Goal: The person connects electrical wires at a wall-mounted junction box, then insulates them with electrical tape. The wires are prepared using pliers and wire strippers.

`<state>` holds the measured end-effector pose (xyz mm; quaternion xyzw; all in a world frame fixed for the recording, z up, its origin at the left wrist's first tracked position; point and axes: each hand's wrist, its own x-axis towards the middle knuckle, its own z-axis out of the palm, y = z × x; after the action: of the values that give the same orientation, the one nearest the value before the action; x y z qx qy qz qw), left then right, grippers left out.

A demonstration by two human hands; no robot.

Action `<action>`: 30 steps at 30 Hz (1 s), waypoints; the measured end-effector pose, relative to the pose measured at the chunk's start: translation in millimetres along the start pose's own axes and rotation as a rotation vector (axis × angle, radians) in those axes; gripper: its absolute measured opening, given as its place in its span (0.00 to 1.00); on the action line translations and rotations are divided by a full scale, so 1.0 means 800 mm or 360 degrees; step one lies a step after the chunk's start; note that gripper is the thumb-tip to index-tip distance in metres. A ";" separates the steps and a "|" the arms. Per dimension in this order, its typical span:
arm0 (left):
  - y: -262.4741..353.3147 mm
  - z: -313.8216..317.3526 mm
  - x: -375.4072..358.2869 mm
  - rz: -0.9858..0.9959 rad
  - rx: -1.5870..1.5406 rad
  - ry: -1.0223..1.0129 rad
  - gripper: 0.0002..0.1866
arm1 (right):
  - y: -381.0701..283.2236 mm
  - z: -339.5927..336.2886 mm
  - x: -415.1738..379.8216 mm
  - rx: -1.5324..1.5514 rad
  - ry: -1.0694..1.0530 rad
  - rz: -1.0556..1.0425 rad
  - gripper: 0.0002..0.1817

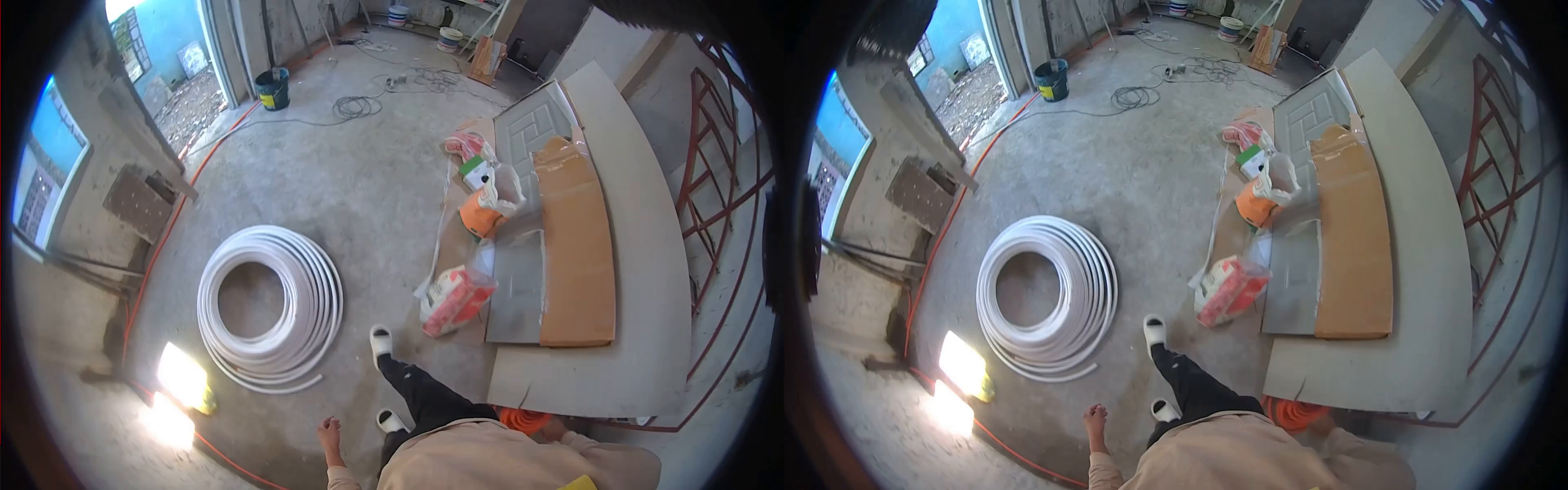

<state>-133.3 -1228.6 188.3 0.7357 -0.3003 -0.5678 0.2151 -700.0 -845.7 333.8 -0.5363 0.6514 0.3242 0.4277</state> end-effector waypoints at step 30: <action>1.161 0.737 0.801 0.0490 0.0337 -0.0552 0.13 | 0.237 -1.067 0.509 0.1864 0.0191 0.0439 0.14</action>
<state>-773.6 -2329.0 191.2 0.5912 -0.4991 -0.6114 0.1661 -1087.6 -1728.6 320.4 -0.1397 0.8081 -0.0667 0.5684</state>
